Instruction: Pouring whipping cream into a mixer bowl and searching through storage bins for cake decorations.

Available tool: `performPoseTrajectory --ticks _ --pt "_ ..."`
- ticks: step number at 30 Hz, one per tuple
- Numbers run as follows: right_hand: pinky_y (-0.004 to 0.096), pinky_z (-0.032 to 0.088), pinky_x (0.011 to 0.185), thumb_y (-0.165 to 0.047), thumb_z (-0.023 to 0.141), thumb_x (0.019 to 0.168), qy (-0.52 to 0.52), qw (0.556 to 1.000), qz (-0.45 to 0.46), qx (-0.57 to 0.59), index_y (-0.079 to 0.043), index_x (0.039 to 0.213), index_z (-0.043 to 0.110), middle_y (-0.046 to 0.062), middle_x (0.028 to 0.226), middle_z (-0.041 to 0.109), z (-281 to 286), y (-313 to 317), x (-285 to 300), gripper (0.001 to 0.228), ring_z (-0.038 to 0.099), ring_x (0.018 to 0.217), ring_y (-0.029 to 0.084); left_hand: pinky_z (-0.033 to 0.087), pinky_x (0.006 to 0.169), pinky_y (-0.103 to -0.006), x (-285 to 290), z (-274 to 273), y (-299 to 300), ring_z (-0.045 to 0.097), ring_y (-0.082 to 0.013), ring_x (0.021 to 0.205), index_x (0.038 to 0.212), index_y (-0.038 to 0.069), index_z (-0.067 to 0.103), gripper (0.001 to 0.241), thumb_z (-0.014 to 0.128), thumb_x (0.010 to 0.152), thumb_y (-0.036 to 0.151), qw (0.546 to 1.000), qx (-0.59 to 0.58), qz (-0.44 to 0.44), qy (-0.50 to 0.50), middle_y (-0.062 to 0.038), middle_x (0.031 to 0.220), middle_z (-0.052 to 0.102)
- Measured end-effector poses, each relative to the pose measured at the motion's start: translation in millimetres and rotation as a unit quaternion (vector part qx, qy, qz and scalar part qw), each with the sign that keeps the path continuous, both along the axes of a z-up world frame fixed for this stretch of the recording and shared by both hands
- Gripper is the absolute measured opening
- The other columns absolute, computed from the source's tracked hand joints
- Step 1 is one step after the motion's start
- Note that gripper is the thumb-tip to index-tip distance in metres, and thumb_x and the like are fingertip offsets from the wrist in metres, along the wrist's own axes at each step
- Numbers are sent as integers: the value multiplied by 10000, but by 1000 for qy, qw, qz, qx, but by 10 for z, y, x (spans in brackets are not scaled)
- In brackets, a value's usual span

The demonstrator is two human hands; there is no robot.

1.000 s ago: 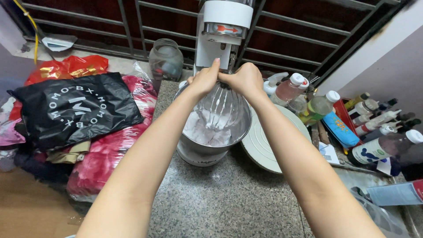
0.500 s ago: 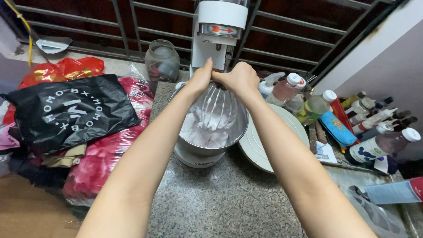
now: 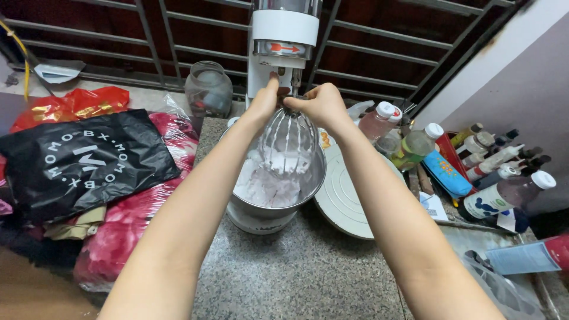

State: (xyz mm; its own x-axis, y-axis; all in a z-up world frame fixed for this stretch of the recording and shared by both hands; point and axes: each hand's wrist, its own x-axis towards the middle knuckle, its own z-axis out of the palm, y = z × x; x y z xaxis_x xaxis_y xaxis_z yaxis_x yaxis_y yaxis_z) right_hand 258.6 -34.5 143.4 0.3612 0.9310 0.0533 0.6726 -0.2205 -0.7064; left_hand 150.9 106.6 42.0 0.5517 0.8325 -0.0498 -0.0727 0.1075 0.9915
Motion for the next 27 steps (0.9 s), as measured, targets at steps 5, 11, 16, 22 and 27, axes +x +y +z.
performPoseTrajectory --ticks 5,11,16,22,27 --pt "311 496 552 -406 909 747 -12 998 -18 62 86 878 744 107 719 708 -103 41 37 536 617 593 119 508 934 -383 102 -116 271 687 -274 1024 1211 -48 712 782 304 1005 585 1000 -5 8 -3 -192 1133 757" --pt "263 554 719 -303 871 815 95 988 90 79 61 1091 714 69 909 761 -155 93 430 483 691 805 100 279 1100 -408 -145 196 -244 617 -245 1141 1233 107 704 627 312 1023 548 962 156 153 165 -124 1148 765" --pt "262 565 820 -226 836 824 99 989 102 38 29 1227 670 81 1001 779 -26 2 622 504 730 910 118 226 1071 -372 -636 325 -577 572 -216 1163 1310 114 628 499 447 980 441 935 280 169 137 -54 1006 826" --pt "310 567 840 -132 794 914 -97 962 85 242 25 1162 721 104 1030 757 292 170 786 303 714 937 162 390 953 -324 -1102 -318 -99 697 -118 908 1139 151 696 403 709 832 412 950 217 185 129 32 943 775" --pt "365 557 677 -202 719 1047 -147 907 91 384 8 1002 737 114 833 762 1000 343 259 216 717 730 213 386 961 -336 -1344 -587 55 717 -142 891 944 195 825 299 730 800 439 918 101 298 242 -8 894 806"
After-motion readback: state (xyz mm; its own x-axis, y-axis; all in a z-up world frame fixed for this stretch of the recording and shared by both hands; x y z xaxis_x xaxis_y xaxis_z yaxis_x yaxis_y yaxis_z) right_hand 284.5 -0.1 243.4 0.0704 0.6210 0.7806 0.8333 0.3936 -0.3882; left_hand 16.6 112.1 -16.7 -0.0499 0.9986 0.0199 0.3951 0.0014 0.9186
